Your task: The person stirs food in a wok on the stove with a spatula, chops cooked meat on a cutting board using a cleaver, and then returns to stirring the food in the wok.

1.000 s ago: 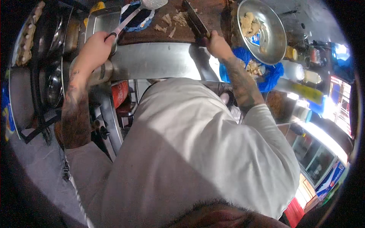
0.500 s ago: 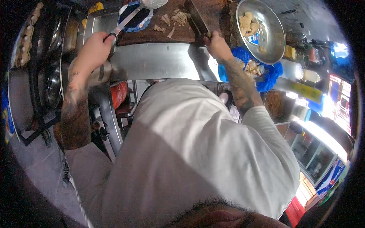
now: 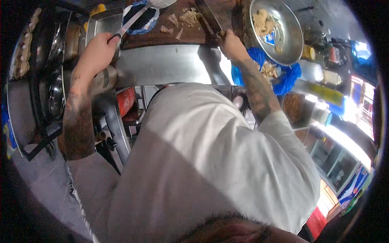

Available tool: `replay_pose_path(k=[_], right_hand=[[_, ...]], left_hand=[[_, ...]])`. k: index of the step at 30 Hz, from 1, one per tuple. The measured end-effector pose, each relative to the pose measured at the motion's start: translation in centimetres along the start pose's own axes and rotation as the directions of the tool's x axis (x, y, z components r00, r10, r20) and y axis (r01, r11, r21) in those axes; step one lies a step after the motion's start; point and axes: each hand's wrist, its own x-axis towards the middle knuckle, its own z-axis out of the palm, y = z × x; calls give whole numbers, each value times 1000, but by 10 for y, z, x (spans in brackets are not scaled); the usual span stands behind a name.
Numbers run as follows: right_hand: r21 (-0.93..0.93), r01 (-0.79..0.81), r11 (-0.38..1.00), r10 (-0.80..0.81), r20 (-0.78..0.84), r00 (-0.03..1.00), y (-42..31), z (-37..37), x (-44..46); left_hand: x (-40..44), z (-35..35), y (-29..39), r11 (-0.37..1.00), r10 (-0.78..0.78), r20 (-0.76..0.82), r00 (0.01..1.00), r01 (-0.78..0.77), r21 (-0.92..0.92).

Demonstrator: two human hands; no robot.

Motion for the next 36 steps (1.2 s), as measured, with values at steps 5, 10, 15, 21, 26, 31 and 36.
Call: replay_pose_path(k=[5,10,15,21,26,31,36], right_hand=[[-59,180,982,-187,-144,972,7,22,7],[-50,206,977,-211,-165,963,2,28,10],[-60,100,993,-101,-13,995,2,15,12],[-81,100,992,-105,-65,992,5,15,7],[14,53,999,-49,-203,978,4,21,-5],[13,106,994,-103,-155,983,-15,-6,-17],[-32,57,998,-61,-123,991,32,36,9]], left_hand=[[9,4,-10,999,6,-35,999,-7,-37],[2,-4,-6,1000,1,-9,1000,-1,-26],[8,-1,-8,1000,-22,-5,1000,22,-21],[6,-2,-6,998,-47,-3,999,47,-31],[17,16,-17,999,-36,-27,999,37,39],[5,50,10,998,38,-122,992,-30,63],[3,68,31,1000,21,-162,987,-22,-1]])
